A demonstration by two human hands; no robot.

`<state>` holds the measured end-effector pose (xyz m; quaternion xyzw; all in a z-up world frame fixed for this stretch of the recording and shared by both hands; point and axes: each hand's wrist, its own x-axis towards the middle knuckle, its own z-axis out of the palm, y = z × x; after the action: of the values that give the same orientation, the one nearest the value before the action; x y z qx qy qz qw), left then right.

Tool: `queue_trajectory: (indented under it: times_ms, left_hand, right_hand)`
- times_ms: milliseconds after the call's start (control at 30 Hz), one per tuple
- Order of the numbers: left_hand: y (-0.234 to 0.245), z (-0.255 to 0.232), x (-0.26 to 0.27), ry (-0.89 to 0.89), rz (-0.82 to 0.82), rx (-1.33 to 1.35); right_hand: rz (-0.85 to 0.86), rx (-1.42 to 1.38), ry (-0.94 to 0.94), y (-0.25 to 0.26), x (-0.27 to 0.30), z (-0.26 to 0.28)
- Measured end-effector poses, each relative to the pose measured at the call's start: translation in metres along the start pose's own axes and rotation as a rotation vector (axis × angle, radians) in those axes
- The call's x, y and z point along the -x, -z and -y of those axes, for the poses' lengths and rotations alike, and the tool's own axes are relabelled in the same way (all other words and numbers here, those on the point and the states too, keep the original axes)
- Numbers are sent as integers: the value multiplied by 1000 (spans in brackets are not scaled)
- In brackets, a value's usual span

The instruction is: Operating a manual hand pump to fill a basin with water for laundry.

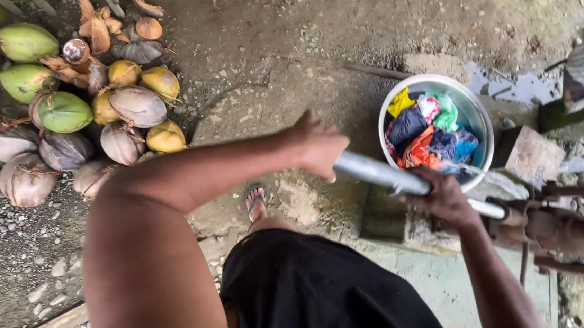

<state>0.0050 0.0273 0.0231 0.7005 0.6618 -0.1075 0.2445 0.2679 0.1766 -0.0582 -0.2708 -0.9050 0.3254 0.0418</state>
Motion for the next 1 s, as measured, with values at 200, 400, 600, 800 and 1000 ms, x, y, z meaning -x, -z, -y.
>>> queue_trajectory:
  times_ms: [200, 400, 600, 800, 1000]
  left_hand:
    - [24, -25, 32, -19, -2, -91]
    - [-9, -8, 25, -13, 45, 15]
    - [-37, 39, -13, -54, 25, 104]
    - [-152, 82, -79, -88, 10, 310]
    - [-252, 95, -157, -14, 105, 397]
  right_hand:
    - [-94, -91, 116, -1, 11, -19]
    - [-115, 124, 196, -11, 1, -11]
    - [-80, 168, 107, -39, -22, -21]
    - [87, 381, -63, -84, -43, -27]
    - [210, 563, -238, -136, -57, -74]
